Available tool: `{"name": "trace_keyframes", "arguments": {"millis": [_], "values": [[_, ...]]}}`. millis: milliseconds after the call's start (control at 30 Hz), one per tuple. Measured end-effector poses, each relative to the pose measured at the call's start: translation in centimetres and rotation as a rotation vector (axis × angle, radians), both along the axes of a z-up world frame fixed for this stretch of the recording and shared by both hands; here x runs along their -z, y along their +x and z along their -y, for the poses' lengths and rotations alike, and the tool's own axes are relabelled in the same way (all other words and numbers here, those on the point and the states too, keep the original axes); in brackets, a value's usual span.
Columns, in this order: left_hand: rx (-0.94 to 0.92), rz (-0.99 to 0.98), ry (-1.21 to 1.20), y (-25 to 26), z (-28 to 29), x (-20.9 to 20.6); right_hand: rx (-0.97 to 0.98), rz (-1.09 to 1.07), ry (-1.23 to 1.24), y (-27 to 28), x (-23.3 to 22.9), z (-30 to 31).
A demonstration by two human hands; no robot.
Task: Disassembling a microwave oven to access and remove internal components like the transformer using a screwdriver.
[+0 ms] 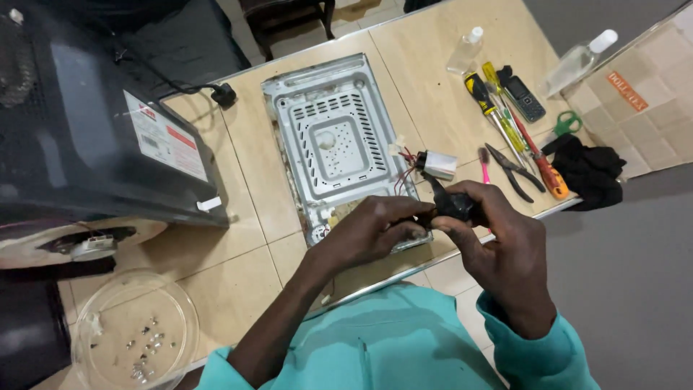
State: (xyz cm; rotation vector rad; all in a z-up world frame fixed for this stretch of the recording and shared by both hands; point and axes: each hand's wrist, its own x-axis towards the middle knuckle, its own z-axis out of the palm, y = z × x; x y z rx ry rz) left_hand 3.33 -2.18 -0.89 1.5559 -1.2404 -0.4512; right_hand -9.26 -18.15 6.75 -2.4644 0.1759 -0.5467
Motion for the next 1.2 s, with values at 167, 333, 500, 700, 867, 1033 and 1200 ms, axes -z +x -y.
{"name": "trace_keyframes", "arguments": {"millis": [167,333,500,700,867,1033,1200], "values": [[-0.030,0.008,0.031,0.0,-0.3,0.9,-0.019,0.034,-0.003,-0.3,1.2,0.1],[-0.046,0.004,0.037,-0.3,-0.4,1.2,-0.041,0.030,-0.020,-0.1,2.2,0.3],[-0.057,-0.026,0.068,-0.6,-0.7,1.9,-0.090,0.017,0.066,-0.3,3.3,0.4],[-0.064,-0.021,0.069,-0.5,-1.1,2.7,-0.122,0.045,0.023,-0.3,3.2,0.1],[-0.048,-0.032,0.043,-0.5,-1.1,2.4,-0.133,0.026,-0.025,-0.3,3.0,-0.1],[-0.039,-0.021,0.008,-0.5,-1.2,3.2,-0.147,0.027,-0.047,-0.2,3.2,-0.1],[-0.061,-0.065,-0.017,-0.7,-1.3,2.8,-0.173,0.013,-0.019,0.1,2.5,-0.4]]}}
